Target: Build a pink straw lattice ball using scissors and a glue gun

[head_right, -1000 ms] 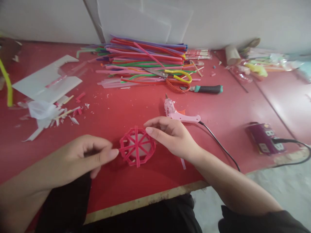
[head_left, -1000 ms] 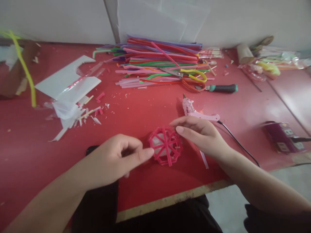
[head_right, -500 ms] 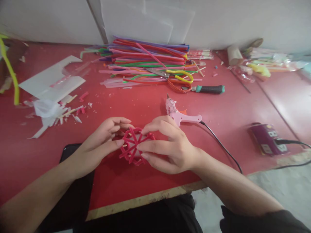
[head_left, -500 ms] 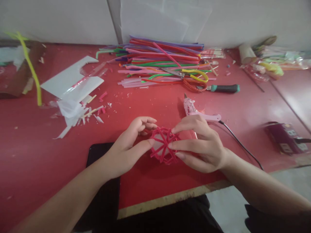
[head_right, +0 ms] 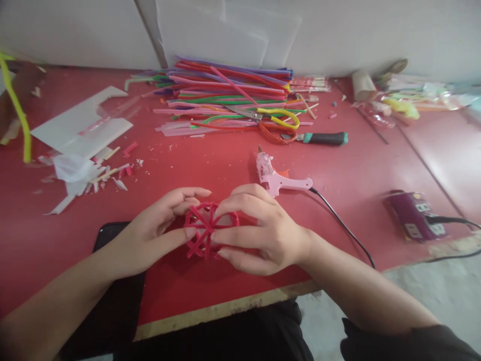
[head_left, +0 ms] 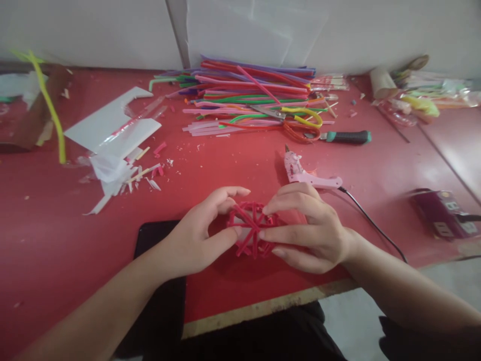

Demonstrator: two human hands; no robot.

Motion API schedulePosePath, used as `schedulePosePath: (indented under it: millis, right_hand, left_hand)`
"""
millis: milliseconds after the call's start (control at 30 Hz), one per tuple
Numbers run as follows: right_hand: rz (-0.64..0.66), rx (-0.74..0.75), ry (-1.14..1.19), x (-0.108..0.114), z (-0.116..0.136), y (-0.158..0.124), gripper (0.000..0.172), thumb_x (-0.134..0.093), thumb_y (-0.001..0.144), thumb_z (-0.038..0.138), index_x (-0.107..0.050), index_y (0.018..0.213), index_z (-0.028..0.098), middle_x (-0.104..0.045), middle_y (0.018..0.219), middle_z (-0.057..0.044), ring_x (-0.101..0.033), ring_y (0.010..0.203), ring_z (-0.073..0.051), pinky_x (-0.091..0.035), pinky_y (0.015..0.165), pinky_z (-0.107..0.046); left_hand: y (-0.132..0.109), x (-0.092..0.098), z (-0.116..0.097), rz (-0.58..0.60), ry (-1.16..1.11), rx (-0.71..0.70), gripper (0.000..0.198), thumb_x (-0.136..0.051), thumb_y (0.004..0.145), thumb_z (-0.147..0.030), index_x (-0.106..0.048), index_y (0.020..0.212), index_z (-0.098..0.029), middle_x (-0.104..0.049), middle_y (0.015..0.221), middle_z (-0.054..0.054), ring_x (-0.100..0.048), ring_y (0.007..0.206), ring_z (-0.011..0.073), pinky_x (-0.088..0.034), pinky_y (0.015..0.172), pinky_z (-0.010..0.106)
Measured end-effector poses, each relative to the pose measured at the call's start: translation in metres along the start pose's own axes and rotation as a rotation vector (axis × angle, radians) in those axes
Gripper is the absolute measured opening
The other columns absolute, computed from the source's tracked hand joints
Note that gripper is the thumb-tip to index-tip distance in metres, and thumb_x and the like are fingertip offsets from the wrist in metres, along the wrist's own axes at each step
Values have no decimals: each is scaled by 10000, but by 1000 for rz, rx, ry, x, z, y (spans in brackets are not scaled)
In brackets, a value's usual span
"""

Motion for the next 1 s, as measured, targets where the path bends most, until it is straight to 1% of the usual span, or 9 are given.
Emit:
schedulePosePath:
  millis: [133, 267, 367, 467, 633, 733, 867, 1000]
  right_hand:
    - [9, 0, -17, -1, 1, -1, 147, -657, 848, 255, -698, 985, 224, -642, 1090, -87, -608, 977, -218, -547, 880, -441]
    - [2, -2, -29, -1, 1, -1, 145, -619, 876, 272, -697, 986, 217, -641, 1084, -88, -603, 981, -221, -544, 873, -449]
    - [-20, 6, -36, -1, 2, -1, 178, -615, 875, 278, -711, 991, 183, -629, 1089, -103, -591, 994, -236, -533, 880, -462]
    - [-20, 4, -50, -1, 2, -1, 194, -624, 867, 288, -721, 991, 175, -627, 1090, -112, -583, 990, -246, -532, 873, -466]
    - [-19, -1, -48, -2, 2, 0, 198, -634, 859, 288, -721, 985, 163, -628, 1092, -121, -590, 987, -250, -533, 882, -467]
    - [-16, -8, -33, -3, 1, 0, 207, -652, 849, 284, -722, 990, 151, -625, 1101, -125, -589, 994, -256, -528, 892, -475]
    - [-15, -8, -23, -4, 1, -1, 208, -662, 842, 281, -723, 988, 144, -619, 1108, -131, -588, 994, -261, -528, 892, -481]
    - [-11, -15, -18, -5, 0, -1, 202, -661, 844, 273, -717, 993, 150, -615, 1119, -128, -592, 1002, -259, -528, 900, -480]
  left_hand:
    - [0, 1, -1, -2, -19, 11, 416, -594, 894, -211, -488, 1296, -246, -698, 1062, 43, -680, 1038, 182, -567, 845, 277]
    - [1, 0, -2, 6, -65, -7, 389, -605, 895, -208, -500, 1269, -229, -687, 1071, 47, -675, 1044, 178, -563, 854, 270]
    - [2, -1, -1, -11, -67, -10, 372, -620, 893, -217, -515, 1250, -224, -661, 1130, 57, -652, 1099, 185, -550, 888, 275]
    - [2, -1, 0, -15, -69, -3, 380, -626, 892, -224, -515, 1256, -230, -649, 1172, 63, -643, 1119, 198, -543, 901, 294]
    - [2, 0, 2, -11, -88, -5, 365, -626, 890, -224, -522, 1239, -230, -665, 1146, 65, -654, 1107, 216, -548, 884, 321]
    - [3, 0, 3, -3, -85, -4, 380, -629, 893, -228, -518, 1256, -243, -663, 1183, 65, -658, 1106, 214, -553, 876, 318]
    - [3, 0, 3, -10, -85, -6, 365, -631, 895, -223, -530, 1245, -249, -670, 1150, 55, -661, 1101, 212, -558, 863, 309]
    - [2, 1, 2, -17, -81, -14, 364, -638, 897, -223, -534, 1243, -263, -660, 1166, 43, -653, 1113, 197, -556, 862, 284]
Point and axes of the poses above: each hand's wrist, its own y-axis towards the middle knuckle, its own x-axis out of the back of the hand, z = x × y, the point moved 8 cm from there along y, towards the middle knuckle
